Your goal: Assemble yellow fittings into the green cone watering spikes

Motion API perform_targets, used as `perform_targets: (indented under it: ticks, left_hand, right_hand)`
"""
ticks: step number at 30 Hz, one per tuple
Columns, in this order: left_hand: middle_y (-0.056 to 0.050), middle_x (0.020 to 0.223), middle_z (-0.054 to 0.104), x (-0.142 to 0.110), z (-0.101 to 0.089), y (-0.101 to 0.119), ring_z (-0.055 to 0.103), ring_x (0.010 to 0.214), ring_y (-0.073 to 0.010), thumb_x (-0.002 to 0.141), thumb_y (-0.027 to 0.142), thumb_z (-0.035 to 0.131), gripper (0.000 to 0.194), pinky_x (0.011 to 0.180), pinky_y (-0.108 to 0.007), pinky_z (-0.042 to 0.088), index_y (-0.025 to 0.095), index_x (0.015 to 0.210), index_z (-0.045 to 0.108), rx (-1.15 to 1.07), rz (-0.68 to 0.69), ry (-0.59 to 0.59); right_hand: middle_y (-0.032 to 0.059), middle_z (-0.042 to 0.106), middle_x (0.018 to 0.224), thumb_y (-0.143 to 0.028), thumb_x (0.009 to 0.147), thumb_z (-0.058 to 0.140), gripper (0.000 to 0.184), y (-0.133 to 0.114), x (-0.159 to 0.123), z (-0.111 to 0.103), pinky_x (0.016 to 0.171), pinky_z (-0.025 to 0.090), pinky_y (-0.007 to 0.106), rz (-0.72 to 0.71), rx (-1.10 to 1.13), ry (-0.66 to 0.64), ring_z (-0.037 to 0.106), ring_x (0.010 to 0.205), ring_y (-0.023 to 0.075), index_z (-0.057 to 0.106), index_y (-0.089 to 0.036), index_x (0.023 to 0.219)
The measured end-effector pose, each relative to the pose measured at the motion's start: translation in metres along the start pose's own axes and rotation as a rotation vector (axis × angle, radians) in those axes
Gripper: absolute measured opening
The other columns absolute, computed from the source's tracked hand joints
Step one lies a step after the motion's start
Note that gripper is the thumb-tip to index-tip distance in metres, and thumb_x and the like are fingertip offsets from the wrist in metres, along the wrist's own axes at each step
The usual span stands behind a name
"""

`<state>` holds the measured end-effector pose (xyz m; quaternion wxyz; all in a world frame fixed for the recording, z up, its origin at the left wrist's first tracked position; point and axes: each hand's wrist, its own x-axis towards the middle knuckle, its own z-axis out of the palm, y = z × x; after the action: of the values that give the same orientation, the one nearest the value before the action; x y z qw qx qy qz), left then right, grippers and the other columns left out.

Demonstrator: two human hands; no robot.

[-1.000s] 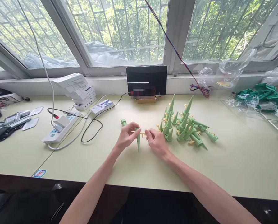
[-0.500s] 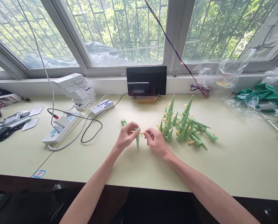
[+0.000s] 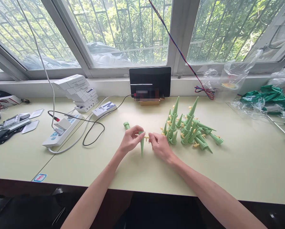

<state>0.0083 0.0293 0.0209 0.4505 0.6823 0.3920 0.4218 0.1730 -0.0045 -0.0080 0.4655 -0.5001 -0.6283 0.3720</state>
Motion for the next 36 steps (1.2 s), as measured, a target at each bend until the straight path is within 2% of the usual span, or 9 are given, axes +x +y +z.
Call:
perform_targets:
  ticks: [3,6,8,10,17,29,33,36]
  left_hand:
    - [0.001,0.074,0.051,0.0005,0.0,0.0016,0.047,0.054,-0.0061,0.083,0.032,0.068,0.019,0.044,-0.019,0.038,0.016,0.079,0.058,0.007,-0.004,0.015]
    - [0.001,0.074,0.051,0.001,-0.0009,0.0024,0.048,0.054,-0.0061,0.082,0.031,0.068,0.018,0.044,-0.019,0.038,0.017,0.079,0.058,0.007,-0.005,0.05]
    - [0.001,0.074,0.051,0.0013,-0.0014,0.0023,0.048,0.054,-0.0064,0.082,0.032,0.069,0.019,0.043,-0.019,0.038,0.017,0.08,0.058,-0.003,-0.002,0.077]
    - [0.0,0.074,0.051,0.0014,-0.0015,0.0022,0.049,0.054,-0.0069,0.082,0.033,0.069,0.02,0.043,-0.019,0.037,0.017,0.081,0.058,-0.016,0.001,0.091]
    - [0.0,0.073,0.051,0.0009,-0.0008,0.0021,0.048,0.054,-0.0067,0.081,0.034,0.07,0.021,0.043,-0.019,0.037,0.016,0.08,0.059,-0.02,0.009,0.068]
    - [0.0,0.072,0.052,-0.0002,0.0002,0.0033,0.049,0.054,-0.0072,0.081,0.036,0.069,0.022,0.043,-0.019,0.038,0.017,0.079,0.059,-0.016,0.015,0.026]
    - [0.0,0.072,0.051,0.0003,0.0005,0.0028,0.048,0.055,-0.0072,0.081,0.036,0.069,0.022,0.043,-0.019,0.038,0.017,0.078,0.058,-0.011,0.004,0.018]
    - [0.0,0.072,0.051,0.001,-0.0002,0.0027,0.048,0.054,-0.0066,0.081,0.034,0.069,0.021,0.043,-0.018,0.038,0.016,0.079,0.058,-0.001,-0.008,0.045]
  right_hand:
    - [-0.0015,0.053,0.057,-0.05,0.098,0.04,0.044,-0.002,-0.0002,-0.001,0.052,0.039,0.026,0.006,0.023,0.018,0.049,0.048,0.0124,0.051,-0.02,0.067]
    - [0.001,0.063,0.076,-0.047,0.096,0.045,0.031,-0.0049,-0.0008,-0.0027,0.052,0.041,0.026,-0.012,0.075,0.019,0.053,0.05,0.0116,0.057,-0.02,0.086]
    - [0.0027,0.064,0.087,-0.045,0.094,0.049,0.026,-0.0061,-0.0011,-0.0033,0.052,0.043,0.026,-0.036,0.093,0.012,0.055,0.052,0.0113,0.058,-0.02,0.095]
    - [0.0034,0.064,0.091,-0.043,0.094,0.05,0.024,-0.0064,-0.0012,-0.0032,0.052,0.044,0.026,-0.052,0.096,0.003,0.055,0.053,0.0111,0.058,-0.02,0.095]
    - [0.0003,0.058,0.079,-0.042,0.094,0.049,0.025,-0.0054,-0.0007,-0.0022,0.052,0.043,0.026,-0.04,0.108,-0.02,0.052,0.053,0.0109,0.055,-0.02,0.084]
    - [-0.0037,0.044,0.05,-0.049,0.097,0.04,0.042,-0.0057,-0.0007,-0.0027,0.053,0.038,0.026,0.002,-0.015,-0.013,0.045,0.05,0.0132,0.047,-0.021,0.066]
    - [-0.0037,0.043,0.05,-0.051,0.097,0.039,0.045,-0.004,-0.0005,-0.0017,0.051,0.038,0.026,0.019,0.014,-0.011,0.045,0.048,0.0126,0.047,-0.021,0.064]
    - [-0.0013,0.055,0.064,-0.05,0.096,0.043,0.037,-0.0041,-0.0005,-0.0015,0.051,0.041,0.025,0.006,0.074,0.004,0.05,0.05,0.0117,0.054,-0.02,0.078]
